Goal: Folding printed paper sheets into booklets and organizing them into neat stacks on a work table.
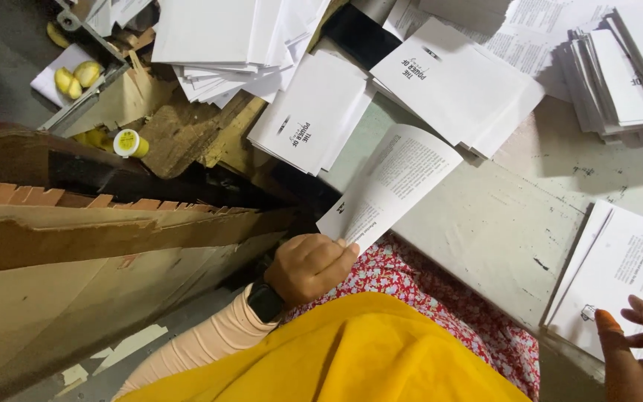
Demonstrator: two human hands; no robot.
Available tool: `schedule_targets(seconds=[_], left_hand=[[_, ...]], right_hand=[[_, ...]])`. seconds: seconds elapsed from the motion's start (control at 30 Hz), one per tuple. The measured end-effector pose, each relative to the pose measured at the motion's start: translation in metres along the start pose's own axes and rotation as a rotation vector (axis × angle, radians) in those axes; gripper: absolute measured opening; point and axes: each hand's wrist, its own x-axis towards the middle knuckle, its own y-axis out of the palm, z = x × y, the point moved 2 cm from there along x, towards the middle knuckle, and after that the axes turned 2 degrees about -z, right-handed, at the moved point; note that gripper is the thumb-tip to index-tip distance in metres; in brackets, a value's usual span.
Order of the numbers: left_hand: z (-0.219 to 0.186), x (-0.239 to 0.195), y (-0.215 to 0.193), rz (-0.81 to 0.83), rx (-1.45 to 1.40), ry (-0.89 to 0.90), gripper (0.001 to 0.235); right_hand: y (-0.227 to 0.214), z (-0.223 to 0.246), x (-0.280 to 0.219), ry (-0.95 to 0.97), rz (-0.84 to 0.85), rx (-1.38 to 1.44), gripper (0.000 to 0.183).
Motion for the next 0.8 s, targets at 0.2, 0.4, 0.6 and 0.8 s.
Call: schedule_targets(seconds=[0.2, 0.4, 0.6, 0.8], left_hand=[[-0.002, -0.001, 0.003, -0.017, -0.015, -0.011, 0.011], [0.002, -0.001, 0.010, -0.085, -0.279, -0.491, 0.015], [0.021, 0.002, 0.019, -0.352, -0.626, -1.099, 0.014], [0.024, -0.007, 0.039, -0.379, -0.788, -1.307, 0.013]], right_hand=[[-0.005, 0.001, -0.005, -0.019, -0.034, 0.001, 0.045], [-0.005, -0.035, 0.001, 0.108, -0.030, 0.086, 0.047], [0.031, -0.238, 0.025, 0.159, -0.235, 0.184, 0.038], [0.027, -0.266, 0.024, 0.462, -0.207, 0.551, 0.020]])
